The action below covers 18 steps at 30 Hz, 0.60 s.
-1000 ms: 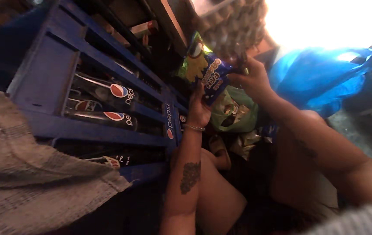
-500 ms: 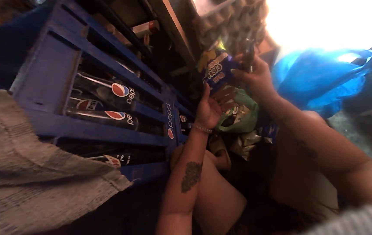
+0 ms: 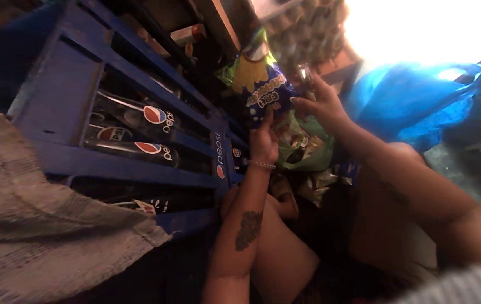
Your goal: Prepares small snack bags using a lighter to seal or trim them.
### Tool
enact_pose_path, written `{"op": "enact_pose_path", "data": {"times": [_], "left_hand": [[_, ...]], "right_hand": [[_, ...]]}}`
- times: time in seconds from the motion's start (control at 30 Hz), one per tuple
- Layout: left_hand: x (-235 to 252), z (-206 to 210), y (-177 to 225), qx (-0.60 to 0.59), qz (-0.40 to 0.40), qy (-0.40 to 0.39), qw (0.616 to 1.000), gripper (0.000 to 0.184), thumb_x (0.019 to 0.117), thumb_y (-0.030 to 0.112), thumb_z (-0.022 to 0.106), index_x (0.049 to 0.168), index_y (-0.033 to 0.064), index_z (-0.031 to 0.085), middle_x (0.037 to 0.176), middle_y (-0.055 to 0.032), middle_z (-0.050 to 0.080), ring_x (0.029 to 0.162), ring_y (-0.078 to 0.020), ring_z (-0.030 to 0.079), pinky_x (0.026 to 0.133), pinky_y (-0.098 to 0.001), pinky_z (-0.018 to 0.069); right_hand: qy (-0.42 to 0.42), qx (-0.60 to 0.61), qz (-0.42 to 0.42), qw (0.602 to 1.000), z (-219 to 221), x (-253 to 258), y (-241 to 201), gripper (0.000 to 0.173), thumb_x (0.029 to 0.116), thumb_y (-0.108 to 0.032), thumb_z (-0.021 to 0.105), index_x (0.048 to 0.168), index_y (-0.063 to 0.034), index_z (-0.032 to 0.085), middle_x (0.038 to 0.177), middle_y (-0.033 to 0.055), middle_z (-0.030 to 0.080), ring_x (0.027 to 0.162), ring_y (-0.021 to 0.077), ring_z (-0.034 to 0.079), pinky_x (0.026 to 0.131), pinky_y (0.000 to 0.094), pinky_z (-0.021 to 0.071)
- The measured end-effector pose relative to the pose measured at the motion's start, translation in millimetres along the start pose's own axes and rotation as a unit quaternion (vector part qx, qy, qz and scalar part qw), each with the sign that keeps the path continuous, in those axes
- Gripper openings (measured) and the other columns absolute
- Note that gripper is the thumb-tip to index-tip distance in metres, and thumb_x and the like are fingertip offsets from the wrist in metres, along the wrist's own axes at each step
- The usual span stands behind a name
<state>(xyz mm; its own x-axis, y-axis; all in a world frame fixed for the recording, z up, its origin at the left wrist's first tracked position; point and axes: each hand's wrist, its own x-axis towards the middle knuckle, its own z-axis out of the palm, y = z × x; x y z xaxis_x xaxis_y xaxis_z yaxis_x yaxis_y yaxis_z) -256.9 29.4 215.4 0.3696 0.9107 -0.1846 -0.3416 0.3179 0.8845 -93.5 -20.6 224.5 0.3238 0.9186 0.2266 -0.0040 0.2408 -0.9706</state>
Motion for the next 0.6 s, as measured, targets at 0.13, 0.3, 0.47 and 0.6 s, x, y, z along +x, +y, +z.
{"op": "enact_pose_path", "data": {"times": [0.13,0.3,0.47,0.6], "left_hand": [[0,-1,-3,-0.034,0.022,-0.026,0.999,0.028,0.1104,0.025,0.045,0.126,0.0066,0.057,0.107,-0.0068,0.073,0.096,-0.0168,0.072,0.083,-0.0335,0.0599],[-2,2,0,-0.055,0.077,-0.01,0.995,0.02,0.1082,0.017,0.05,0.12,0.0045,0.059,0.101,-0.0078,0.073,0.089,-0.0167,0.072,0.08,-0.0327,0.0608],[-3,1,3,-0.012,0.106,0.008,0.994,0.012,0.1037,0.01,0.058,0.116,0.008,0.057,0.091,-0.0034,0.068,0.076,-0.0126,0.067,0.072,-0.0301,0.0598],[-2,1,-1,-0.033,0.08,-0.023,0.996,0.014,0.1035,0.01,0.058,0.118,0.0091,0.058,0.096,-0.004,0.069,0.08,-0.0138,0.068,0.073,-0.0311,0.0601]], "right_hand": [[0.008,0.043,0.082,0.996,9,-4,-2,0.014,0.0978,-0.007,0.065,0.11,-0.0006,0.062,0.083,0.0031,0.07,0.069,0.0108,0.068,0.067,0.0289,0.0605],[-0.007,0.083,0.057,0.995,16,-5,3,0.015,0.0924,-0.007,0.072,0.104,-0.0031,0.063,0.084,0.0018,0.068,0.069,0.0096,0.065,0.067,0.0279,0.0591],[0.027,0.142,0.091,0.985,14,0,3,0.019,0.0997,-0.016,0.066,0.114,-0.0043,0.059,0.083,0.003,0.068,0.069,0.0118,0.067,0.067,0.03,0.0607],[0.044,0.121,0.087,0.988,15,-1,1,0.011,0.1,-0.013,0.065,0.104,-0.0027,0.064,0.078,0.0027,0.071,0.066,0.0103,0.068,0.065,0.0273,0.0602]]}}
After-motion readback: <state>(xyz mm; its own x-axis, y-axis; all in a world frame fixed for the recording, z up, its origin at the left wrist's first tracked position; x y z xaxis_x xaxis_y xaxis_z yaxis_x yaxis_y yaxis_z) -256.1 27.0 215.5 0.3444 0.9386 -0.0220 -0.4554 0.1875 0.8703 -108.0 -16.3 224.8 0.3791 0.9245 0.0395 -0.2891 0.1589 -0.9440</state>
